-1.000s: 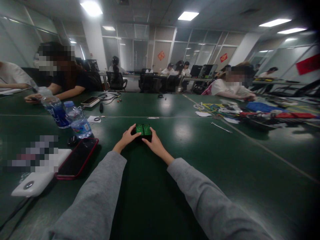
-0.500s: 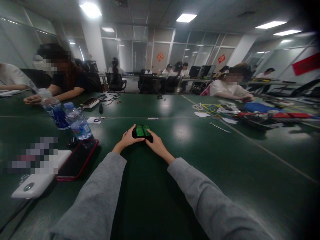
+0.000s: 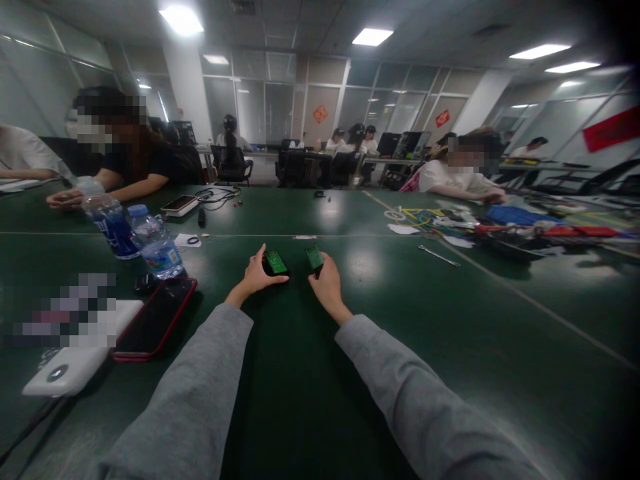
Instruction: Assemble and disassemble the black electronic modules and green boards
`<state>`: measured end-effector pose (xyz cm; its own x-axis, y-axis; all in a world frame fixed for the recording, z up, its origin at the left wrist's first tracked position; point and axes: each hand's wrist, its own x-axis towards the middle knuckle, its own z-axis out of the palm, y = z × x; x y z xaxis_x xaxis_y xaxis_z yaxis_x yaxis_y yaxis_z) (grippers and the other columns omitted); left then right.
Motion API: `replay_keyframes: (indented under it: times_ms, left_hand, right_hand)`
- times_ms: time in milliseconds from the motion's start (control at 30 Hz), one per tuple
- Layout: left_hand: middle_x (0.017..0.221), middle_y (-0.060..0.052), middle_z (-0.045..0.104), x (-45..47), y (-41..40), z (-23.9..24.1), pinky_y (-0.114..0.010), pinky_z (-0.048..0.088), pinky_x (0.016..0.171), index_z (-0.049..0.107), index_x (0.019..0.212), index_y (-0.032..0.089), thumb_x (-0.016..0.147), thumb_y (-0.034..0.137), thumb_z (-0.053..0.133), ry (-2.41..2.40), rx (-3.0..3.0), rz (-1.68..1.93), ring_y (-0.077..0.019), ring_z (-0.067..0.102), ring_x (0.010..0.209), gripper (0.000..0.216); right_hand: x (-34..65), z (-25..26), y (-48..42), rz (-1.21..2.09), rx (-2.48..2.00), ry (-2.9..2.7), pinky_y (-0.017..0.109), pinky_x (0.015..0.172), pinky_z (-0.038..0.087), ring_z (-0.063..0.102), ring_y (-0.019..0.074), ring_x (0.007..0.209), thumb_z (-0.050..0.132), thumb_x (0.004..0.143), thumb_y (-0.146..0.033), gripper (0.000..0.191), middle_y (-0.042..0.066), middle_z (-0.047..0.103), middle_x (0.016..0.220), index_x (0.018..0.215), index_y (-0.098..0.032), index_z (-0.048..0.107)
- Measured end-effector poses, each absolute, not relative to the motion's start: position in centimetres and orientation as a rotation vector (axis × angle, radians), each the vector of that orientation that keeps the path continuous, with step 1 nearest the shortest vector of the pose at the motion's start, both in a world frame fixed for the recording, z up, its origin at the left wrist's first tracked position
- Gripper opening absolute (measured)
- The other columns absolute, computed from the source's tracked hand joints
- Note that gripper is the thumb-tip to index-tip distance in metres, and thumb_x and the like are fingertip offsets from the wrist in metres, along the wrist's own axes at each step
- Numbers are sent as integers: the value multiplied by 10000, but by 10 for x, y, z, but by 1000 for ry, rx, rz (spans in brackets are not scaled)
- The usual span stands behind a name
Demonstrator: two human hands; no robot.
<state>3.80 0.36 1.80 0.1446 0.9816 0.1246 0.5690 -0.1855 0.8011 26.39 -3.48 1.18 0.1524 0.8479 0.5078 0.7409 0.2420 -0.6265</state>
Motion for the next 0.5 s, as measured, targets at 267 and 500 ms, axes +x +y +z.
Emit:
replay_keyframes:
  times_ms: [267, 500]
  left_hand:
    - [1467, -162, 183, 38, 1, 14, -540, 265, 1133, 85, 1513, 327, 495, 584, 843, 1446, 1729, 1096, -402, 277, 1393, 1295]
    - [1412, -150, 272, 36, 7, 6, -550, 263, 1122, 247, 1472, 317, 497, 541, 861, 1354, 1735, 1184, -372, 361, 1343, 1174]
  right_hand:
    - [253, 3, -41, -96, -1502, -1865, 595, 1090, 264, 199, 389, 1363, 585, 756, -91, 629, 173, 265, 1441, 1358, -170, 422]
    - [253, 9, -41, -76, -1693, -1838, 503, 978, 428, 388, 359, 1257, 562, 912, -193, 464, 195, 307, 1367, 1358, -191, 432]
